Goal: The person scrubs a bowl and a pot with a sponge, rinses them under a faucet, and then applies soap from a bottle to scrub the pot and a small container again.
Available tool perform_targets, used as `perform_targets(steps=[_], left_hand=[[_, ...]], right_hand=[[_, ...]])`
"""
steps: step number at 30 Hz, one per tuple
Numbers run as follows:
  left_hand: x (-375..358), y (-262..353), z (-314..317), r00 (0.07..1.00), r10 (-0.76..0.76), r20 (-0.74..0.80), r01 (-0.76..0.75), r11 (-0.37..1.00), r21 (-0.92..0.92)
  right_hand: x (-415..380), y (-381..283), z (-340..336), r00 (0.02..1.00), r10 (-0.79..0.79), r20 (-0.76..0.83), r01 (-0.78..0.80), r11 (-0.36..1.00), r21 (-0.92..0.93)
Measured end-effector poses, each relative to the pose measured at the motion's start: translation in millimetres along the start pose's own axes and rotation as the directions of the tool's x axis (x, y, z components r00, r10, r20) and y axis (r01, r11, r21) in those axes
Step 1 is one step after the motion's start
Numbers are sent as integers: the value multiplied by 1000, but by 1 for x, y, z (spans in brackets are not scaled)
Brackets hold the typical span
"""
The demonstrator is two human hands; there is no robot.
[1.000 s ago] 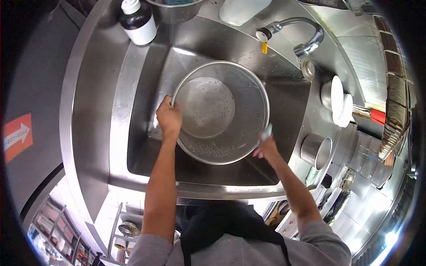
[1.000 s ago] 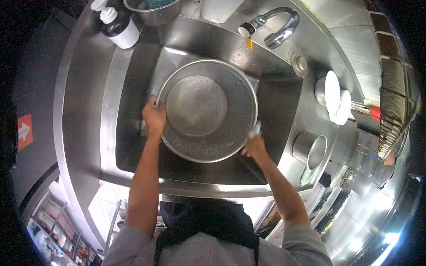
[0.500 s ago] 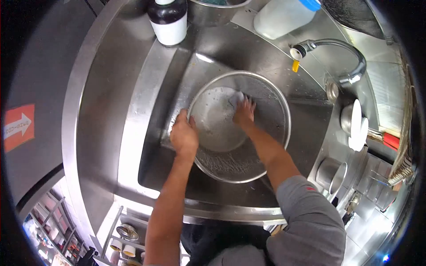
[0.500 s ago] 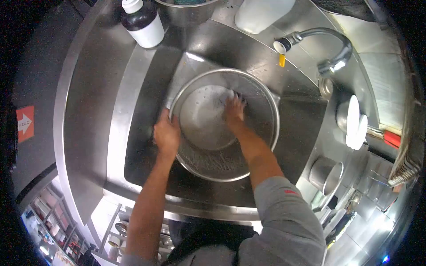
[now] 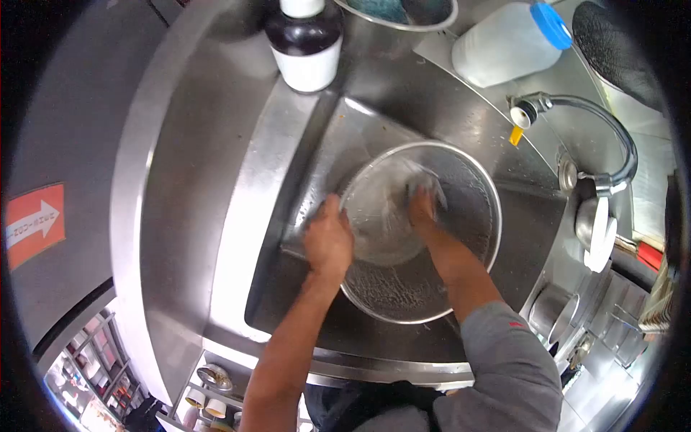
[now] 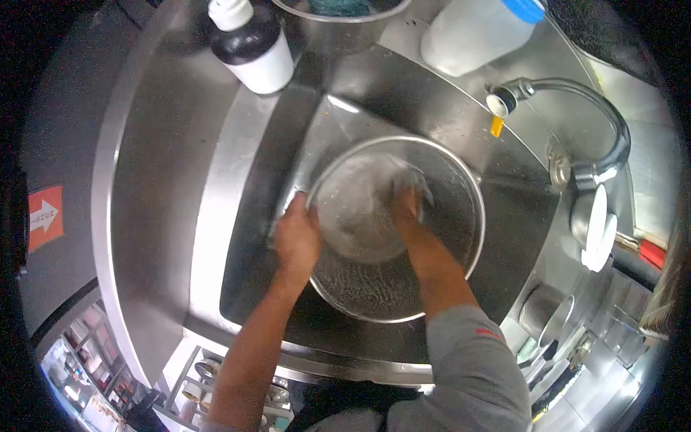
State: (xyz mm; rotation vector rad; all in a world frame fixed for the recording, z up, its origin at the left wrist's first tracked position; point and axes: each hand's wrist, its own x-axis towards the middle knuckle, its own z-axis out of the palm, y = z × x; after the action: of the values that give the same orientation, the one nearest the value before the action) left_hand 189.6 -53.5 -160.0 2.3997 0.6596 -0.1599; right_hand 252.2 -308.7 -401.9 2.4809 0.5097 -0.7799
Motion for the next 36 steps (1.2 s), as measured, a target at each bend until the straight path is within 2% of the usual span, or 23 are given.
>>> perform_targets(steps=[1, 2, 5, 6, 9, 10, 11, 12, 15, 16, 19, 20, 21, 24, 26, 27, 28, 30, 31, 32, 33, 35, 36], left_hand=[[4, 2, 0, 998, 7, 57, -9, 1000, 27], [4, 1, 6, 999, 47, 11, -48, 998, 27], [10, 3, 9, 996, 72, 57, -71, 997, -21], [10, 6, 8, 996, 64, 65, -63, 998, -18], [15, 12, 4, 986, 22, 165, -31, 998, 55], [14, 10, 8, 993, 75, 90, -76, 997, 15], [15, 10, 11, 992, 125, 13, -124, 992, -28], [16, 12, 12, 992, 129, 11, -129, 991, -34], [17, 11, 11, 991, 137, 5, -137, 990, -36], [19, 13, 9, 993, 101, 66, -102, 995, 1], [19, 16, 7, 988, 73, 137, -80, 996, 43], [17, 16, 6, 988, 66, 138, -73, 996, 44], [15, 15, 8, 987, 66, 145, -72, 997, 39], [17, 10, 13, 993, 100, 67, -102, 994, 34], [16, 12, 12, 992, 122, 45, -123, 992, 15], [15, 15, 11, 992, 116, 50, -117, 993, 14], [16, 18, 8, 992, 83, 91, -85, 996, 22], [18, 19, 5, 991, 54, 125, -57, 998, 25], [18, 17, 7, 990, 72, 120, -76, 997, 23], [18, 16, 9, 988, 96, 117, -99, 995, 20], [18, 18, 9, 988, 102, 116, -104, 994, 13], [15, 18, 11, 992, 116, 54, -116, 993, 1], [16, 18, 10, 993, 107, 54, -107, 994, 6]], right_hand=[[-20, -5, 25, 999, -41, 23, 41, 999, 5], [-28, -18, 69, 980, 111, -166, -72, 972, 223], [-25, -43, 35, 985, -8, -172, 70, 930, 360], [-8, -39, 13, 989, 23, -146, 30, 937, 347], [15, -7, -19, 999, -37, -33, 37, 999, 11], [4, -13, 10, 985, -133, -110, 113, 979, -170], [-8, -21, 45, 941, -236, -242, 181, 957, -226], [-31, -35, 14, 972, -162, -173, 225, 859, 461], [4, -30, 25, 978, -21, -206, 98, 923, 372], [9, -12, -32, 992, -103, -66, 105, 994, 36], [-11, -4, -12, 989, -99, -106, 81, 983, -163], [-27, -16, 25, 965, -196, -174, 226, 960, 168], [-42, -21, 29, 927, -262, -267, 363, 805, 469], [-43, -21, 25, 931, -197, -307, 290, 910, 295], [-11, 1, -59, 997, 67, -39, -34, 832, 554], [-5, 11, -48, 998, 62, -32, -34, 833, 552], [-5, 25, -39, 997, -70, -27, 74, 975, 210], [-22, 30, -31, 987, 75, 141, -136, 856, 499], [-57, 24, -41, 899, 196, 391, -433, 278, 857], [-81, 6, -3, 991, 62, 120, -131, 649, 750], [-94, -9, 32, 981, -173, -91, 196, 868, 455], [-102, -58, 17, 918, -397, 3, 335, 778, 531], [-82, -97, 26, 891, -453, -8, 404, 787, 465]])
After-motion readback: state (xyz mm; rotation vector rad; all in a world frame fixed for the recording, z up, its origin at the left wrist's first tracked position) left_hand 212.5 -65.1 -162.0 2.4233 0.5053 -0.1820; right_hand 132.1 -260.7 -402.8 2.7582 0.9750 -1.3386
